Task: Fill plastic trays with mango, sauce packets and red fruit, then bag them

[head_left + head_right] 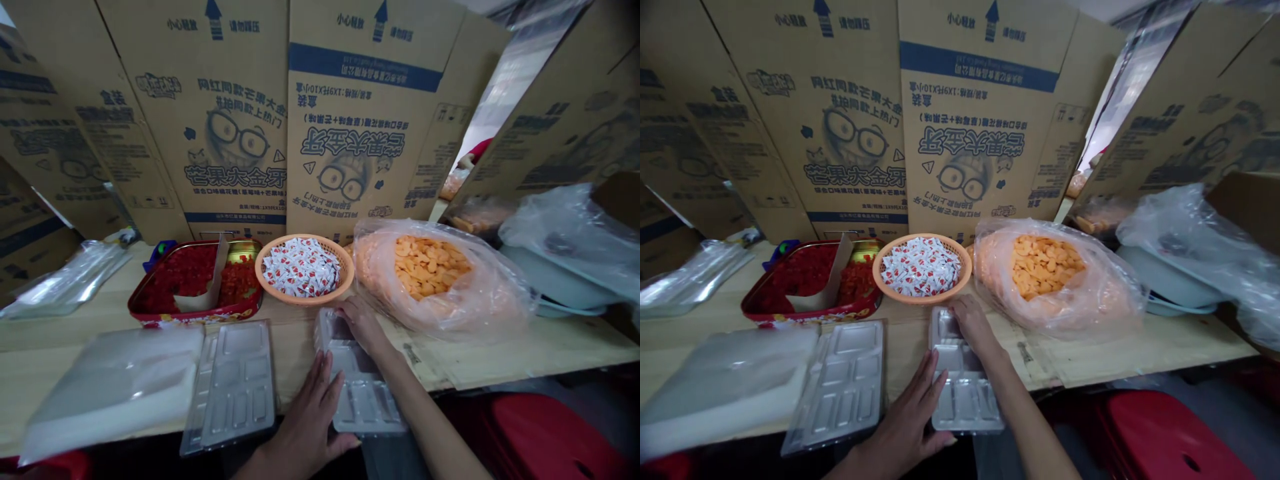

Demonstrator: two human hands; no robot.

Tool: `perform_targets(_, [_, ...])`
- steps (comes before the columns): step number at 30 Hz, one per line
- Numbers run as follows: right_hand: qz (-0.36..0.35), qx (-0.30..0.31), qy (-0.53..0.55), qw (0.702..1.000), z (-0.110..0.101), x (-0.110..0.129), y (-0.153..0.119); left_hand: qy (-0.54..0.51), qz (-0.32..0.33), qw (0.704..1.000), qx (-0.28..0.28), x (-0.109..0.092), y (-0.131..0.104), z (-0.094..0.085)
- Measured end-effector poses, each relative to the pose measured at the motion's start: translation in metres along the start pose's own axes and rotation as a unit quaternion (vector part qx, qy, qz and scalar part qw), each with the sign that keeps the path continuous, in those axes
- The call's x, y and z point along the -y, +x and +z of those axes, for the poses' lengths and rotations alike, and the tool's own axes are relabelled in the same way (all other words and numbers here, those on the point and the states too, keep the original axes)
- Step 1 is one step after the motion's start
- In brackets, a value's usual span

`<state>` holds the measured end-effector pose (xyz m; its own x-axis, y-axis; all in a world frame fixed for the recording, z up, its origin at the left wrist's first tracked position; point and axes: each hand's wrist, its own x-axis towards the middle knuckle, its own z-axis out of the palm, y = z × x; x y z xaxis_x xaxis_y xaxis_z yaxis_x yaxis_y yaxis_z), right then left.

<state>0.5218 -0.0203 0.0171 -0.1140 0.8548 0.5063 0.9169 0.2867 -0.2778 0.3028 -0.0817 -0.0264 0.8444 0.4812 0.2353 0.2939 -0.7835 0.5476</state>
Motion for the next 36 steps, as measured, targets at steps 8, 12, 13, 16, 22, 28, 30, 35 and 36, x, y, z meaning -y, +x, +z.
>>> perform_targets(8, [-0.020, -0.011, -0.016, 1.000, 0.000, 0.003, -0.002, 0.049, 0.015, 0.999, -0.010, -0.002, 0.001, 0.003])
perform_targets(12, [-0.049, -0.022, -0.024, 0.998, -0.004, 0.004, -0.004, 0.023, 0.013, 0.999, -0.027, -0.002, -0.002, 0.005])
perform_targets(13, [-0.056, -0.033, -0.025, 0.998, -0.007, 0.004, -0.004, 0.000, 0.018, 0.999, -0.033, -0.003, -0.003, 0.005])
perform_targets(16, [-0.082, -0.102, -0.015, 0.991, -0.019, 0.007, -0.003, -0.147, 0.026, 0.987, -0.064, -0.007, -0.001, -0.001])
perform_targets(22, [-0.121, -0.159, 0.037, 0.979, -0.054, 0.035, 0.012, -0.523, -0.181, 0.800, -0.234, -0.018, 0.044, -0.030])
perform_targets(28, [0.162, -0.188, 0.006, 0.969, -0.089, -0.037, 0.032, -0.650, -0.320, 0.666, -0.175, -0.028, 0.075, -0.065])
perform_targets(30, [0.303, -0.138, -0.058, 0.941, -0.099, -0.085, 0.038, -0.661, -0.332, 0.651, -0.169, -0.029, 0.078, -0.069])
perform_targets(35, [0.386, -0.035, -0.088, 0.918, -0.095, -0.173, 0.053, -0.673, -0.368, 0.626, -0.139, -0.024, 0.091, -0.065])
perform_targets(36, [0.397, -0.022, -0.091, 0.913, -0.089, -0.181, 0.058, -0.676, -0.372, 0.622, -0.135, -0.023, 0.094, -0.064])
